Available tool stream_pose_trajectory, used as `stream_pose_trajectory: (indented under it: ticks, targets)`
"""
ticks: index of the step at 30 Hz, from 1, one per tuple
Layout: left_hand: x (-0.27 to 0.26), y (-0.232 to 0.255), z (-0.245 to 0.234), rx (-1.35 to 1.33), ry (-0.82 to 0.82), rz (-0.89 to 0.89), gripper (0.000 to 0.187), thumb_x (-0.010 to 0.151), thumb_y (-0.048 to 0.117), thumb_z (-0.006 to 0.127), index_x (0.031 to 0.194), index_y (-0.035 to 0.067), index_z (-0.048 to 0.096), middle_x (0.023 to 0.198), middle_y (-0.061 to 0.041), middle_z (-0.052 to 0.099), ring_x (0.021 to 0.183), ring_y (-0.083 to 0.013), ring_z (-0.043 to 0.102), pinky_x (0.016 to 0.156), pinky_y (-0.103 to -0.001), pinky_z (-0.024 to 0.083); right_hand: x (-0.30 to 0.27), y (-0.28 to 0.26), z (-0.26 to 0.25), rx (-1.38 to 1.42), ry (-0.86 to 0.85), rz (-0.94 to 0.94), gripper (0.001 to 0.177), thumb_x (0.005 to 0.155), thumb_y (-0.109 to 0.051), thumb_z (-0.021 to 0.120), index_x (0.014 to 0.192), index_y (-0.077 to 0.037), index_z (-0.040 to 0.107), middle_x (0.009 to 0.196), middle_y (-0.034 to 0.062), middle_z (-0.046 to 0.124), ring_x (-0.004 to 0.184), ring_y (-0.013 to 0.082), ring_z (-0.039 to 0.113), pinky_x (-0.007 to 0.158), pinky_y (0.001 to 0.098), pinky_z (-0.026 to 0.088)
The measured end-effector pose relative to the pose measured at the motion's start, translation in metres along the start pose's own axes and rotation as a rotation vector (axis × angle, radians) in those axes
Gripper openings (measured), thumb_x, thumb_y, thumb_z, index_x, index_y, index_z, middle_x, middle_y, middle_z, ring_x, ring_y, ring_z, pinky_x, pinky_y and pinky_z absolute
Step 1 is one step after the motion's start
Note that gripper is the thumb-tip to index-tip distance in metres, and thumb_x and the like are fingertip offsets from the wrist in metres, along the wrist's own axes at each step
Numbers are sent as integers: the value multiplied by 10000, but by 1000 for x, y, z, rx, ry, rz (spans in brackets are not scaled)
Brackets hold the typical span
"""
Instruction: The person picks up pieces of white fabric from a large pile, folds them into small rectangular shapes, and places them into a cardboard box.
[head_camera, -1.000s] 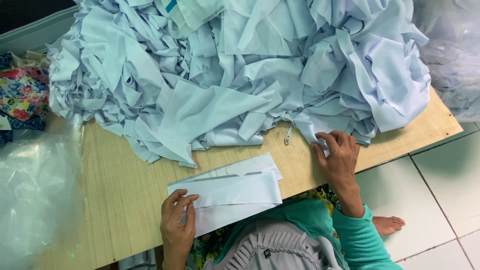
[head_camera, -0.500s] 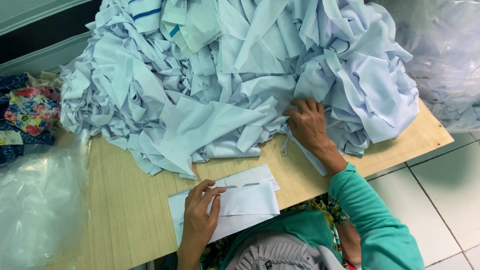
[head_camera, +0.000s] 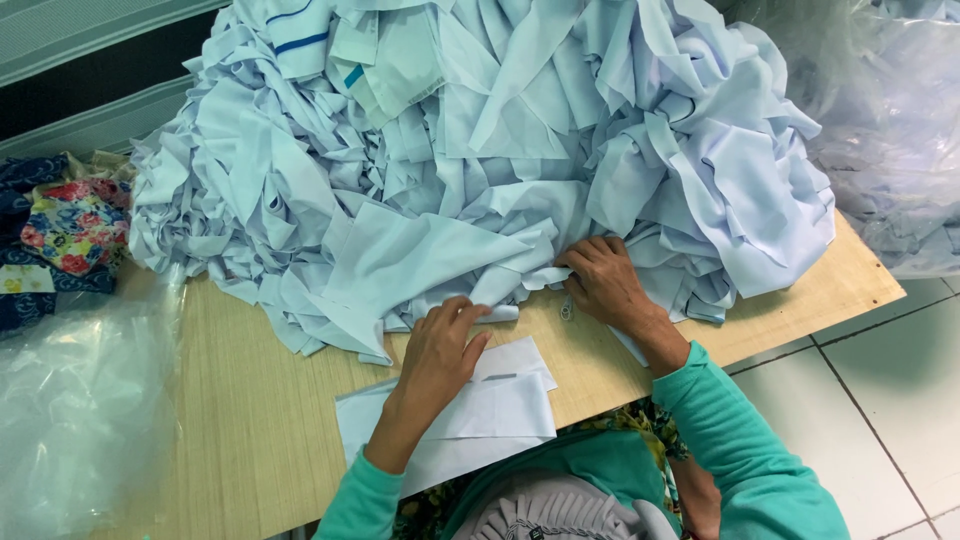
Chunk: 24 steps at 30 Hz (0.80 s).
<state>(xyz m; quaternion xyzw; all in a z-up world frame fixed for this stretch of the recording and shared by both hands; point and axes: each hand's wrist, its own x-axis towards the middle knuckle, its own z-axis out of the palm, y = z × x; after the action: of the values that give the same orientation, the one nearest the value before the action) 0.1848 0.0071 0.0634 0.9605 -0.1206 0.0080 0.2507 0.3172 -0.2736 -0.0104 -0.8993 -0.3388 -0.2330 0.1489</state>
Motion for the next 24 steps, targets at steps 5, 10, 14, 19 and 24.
stream_pose_trajectory:
  ticks: [5,10,14,19,24]
  targets:
    - [54,-14,19,116,13,-83,544,965,390,675,1418,127,527,1281,-179,597,1180,-423,633,940,-568,509,2,-5,-9,132,-7,99,224,799,-139,673,1021,-165,693,917,54,669,957,273,681,918,461,488]
    - [73,-50,22,-281,196,-230,261,1001,411,668,1032,165,749,857,-65,720,846,-301,733,771,-446,534,-7,15,1,219,70,290,290,869,-51,686,1128,-177,708,998,31,739,995,250,723,937,449,515]
    - [79,-128,48,-624,279,-351,385,1058,442,604,839,170,768,648,-3,645,691,-139,575,664,-369,472,-7,18,-8,396,159,484,307,951,-8,613,1219,-152,656,1061,103,754,1040,351,711,916,513,520]
    - [59,-90,-14,-906,314,-353,360,1059,367,621,843,122,774,705,-25,636,727,-130,547,702,-303,514,-4,14,-16,426,152,504,254,999,-13,568,1190,-150,665,1028,114,759,952,342,732,831,452,548]
    - [34,-78,-60,-876,370,-233,365,1092,321,577,992,36,782,808,-106,695,785,-179,584,753,-338,557,4,4,-25,365,116,447,230,996,-12,562,1138,-114,712,999,138,755,942,360,732,795,440,563]
